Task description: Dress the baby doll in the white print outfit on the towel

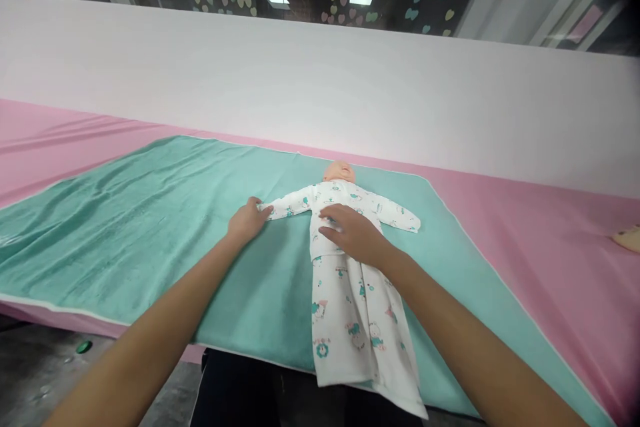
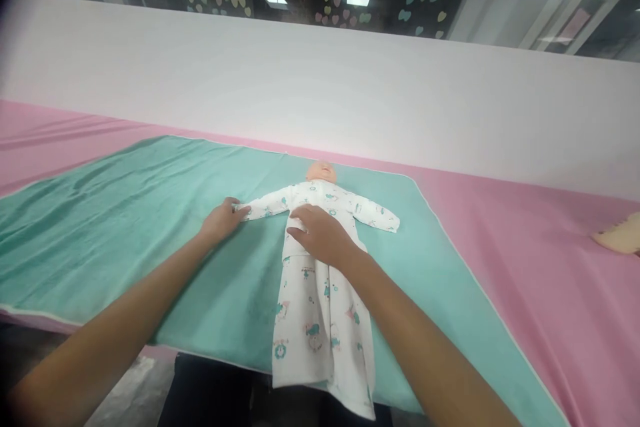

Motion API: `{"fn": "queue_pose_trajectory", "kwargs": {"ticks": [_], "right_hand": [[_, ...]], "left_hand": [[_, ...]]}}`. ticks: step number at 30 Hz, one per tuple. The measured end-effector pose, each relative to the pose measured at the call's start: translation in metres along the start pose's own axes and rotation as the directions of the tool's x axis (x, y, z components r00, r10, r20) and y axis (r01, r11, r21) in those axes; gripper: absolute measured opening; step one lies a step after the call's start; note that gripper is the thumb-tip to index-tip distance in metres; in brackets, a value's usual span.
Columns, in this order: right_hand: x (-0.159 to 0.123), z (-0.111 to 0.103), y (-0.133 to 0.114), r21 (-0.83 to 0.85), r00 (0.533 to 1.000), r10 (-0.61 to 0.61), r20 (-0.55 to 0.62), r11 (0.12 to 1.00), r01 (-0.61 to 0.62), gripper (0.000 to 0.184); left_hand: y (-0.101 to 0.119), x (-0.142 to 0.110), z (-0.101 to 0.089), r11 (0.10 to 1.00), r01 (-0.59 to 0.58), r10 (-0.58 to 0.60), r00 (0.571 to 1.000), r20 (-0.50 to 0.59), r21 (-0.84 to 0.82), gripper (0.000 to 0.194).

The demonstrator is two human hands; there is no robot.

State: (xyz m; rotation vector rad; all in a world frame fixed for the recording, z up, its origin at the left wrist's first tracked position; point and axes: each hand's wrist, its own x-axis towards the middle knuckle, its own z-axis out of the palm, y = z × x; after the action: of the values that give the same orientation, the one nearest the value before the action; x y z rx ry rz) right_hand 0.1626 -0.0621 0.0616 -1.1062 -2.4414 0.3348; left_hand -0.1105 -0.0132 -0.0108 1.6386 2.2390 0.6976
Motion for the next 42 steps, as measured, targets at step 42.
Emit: {"fn": "queue_pose_trajectory", "kwargs": {"ticks": [42], "right_hand": [[-0.076, -0.025, 0.277, 0.347, 0.502, 0.714, -0.488, 0.686, -0.639, 0.027]], "left_hand": [[0.008, -0.009, 0.002, 0.962, -0.135, 0.144, 0.989, -0.019, 0.238, 0.047]]}}
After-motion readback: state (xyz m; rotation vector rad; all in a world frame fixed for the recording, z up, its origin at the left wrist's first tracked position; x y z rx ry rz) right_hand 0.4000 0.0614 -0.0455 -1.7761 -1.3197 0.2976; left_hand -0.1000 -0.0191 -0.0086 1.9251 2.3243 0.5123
